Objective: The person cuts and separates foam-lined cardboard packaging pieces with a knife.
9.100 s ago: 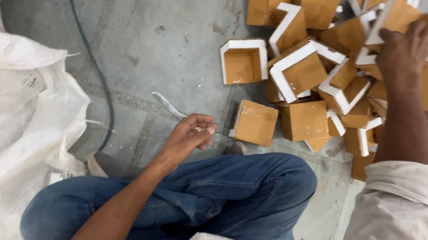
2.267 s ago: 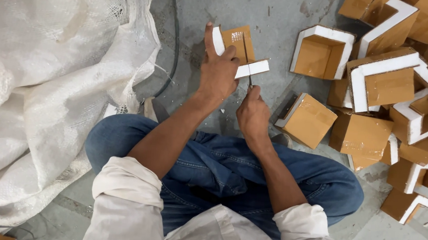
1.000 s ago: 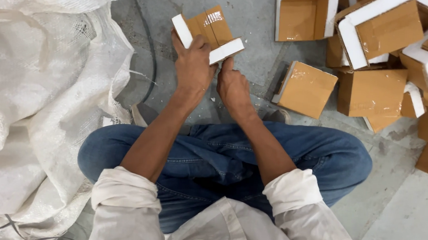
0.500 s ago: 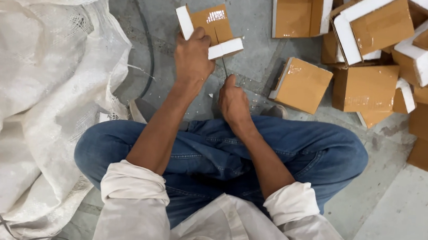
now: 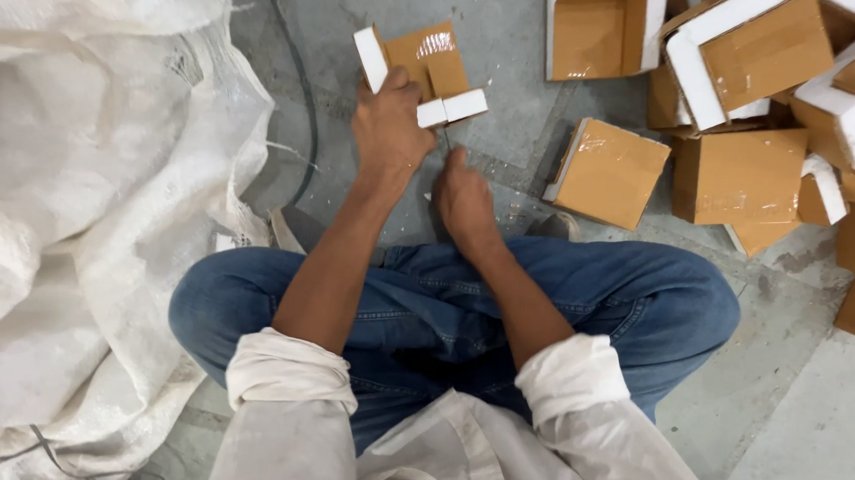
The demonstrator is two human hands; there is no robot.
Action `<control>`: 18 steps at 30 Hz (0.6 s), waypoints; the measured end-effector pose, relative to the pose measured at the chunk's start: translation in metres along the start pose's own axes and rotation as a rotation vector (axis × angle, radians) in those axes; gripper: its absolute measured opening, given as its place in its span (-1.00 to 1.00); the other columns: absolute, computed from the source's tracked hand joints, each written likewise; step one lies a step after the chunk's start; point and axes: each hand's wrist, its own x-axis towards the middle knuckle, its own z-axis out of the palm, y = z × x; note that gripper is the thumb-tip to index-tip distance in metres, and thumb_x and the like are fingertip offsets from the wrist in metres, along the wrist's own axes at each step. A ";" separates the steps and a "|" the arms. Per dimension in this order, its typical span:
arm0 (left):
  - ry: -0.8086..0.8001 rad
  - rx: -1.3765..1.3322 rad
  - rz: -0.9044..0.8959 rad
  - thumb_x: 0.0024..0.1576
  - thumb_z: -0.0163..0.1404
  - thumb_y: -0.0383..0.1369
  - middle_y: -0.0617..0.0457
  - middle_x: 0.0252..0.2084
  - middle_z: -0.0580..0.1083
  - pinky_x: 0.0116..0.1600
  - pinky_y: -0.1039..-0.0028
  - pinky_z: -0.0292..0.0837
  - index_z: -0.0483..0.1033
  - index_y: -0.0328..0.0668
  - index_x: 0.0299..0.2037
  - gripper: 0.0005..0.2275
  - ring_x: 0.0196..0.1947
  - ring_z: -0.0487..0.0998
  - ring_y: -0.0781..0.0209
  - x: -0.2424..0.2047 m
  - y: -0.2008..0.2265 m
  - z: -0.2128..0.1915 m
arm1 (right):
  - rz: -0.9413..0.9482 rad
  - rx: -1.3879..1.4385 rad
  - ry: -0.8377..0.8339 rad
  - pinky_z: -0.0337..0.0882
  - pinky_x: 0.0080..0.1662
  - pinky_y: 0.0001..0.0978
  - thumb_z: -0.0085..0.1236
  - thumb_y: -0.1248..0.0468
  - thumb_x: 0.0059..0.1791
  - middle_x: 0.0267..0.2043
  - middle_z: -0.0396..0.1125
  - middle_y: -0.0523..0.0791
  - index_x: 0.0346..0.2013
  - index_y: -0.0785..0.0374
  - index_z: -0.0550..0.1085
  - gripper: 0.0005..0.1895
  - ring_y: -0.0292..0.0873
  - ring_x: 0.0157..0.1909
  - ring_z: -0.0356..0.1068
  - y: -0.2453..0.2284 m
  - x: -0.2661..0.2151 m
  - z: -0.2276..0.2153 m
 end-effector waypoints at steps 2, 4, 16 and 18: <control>-0.003 -0.004 -0.012 -0.23 0.26 -0.51 0.08 -0.13 0.46 -0.08 0.11 0.57 0.61 -0.24 -0.37 -0.79 -0.06 0.48 -0.28 0.001 0.000 0.003 | 0.066 -0.034 -0.055 0.38 -0.16 0.32 -0.02 0.31 0.05 -0.37 0.40 0.34 -0.07 0.40 0.24 -0.76 0.46 -0.21 0.41 0.004 -0.014 -0.002; 0.008 0.004 0.011 -0.24 0.26 -0.51 0.07 -0.14 0.46 -0.09 0.11 0.56 0.60 -0.25 -0.38 -0.79 -0.08 0.48 -0.29 0.002 -0.001 -0.001 | 0.056 -0.045 -0.049 0.37 -0.17 0.33 -0.04 0.32 0.05 -0.37 0.40 0.34 -0.06 0.40 0.24 -0.76 0.48 -0.23 0.41 0.002 -0.013 -0.004; 0.022 0.005 0.049 -0.16 0.25 -0.53 0.05 -0.14 0.45 -0.10 0.10 0.55 0.60 -0.25 -0.31 -0.79 -0.15 0.48 -0.30 -0.006 -0.009 0.001 | 0.017 -0.046 -0.053 0.38 -0.17 0.32 -0.12 0.34 0.07 -0.36 0.40 0.34 -0.09 0.38 0.20 -0.82 0.48 -0.23 0.41 0.009 0.003 0.009; 0.050 0.009 0.046 -0.18 0.25 -0.54 0.06 -0.13 0.45 -0.10 0.10 0.56 0.59 -0.25 -0.29 -0.77 -0.12 0.47 -0.30 -0.003 -0.006 -0.003 | -0.022 -0.064 -0.019 0.39 -0.16 0.33 -0.11 0.35 0.07 -0.36 0.40 0.34 -0.09 0.38 0.20 -0.82 0.48 -0.23 0.40 0.008 0.006 0.004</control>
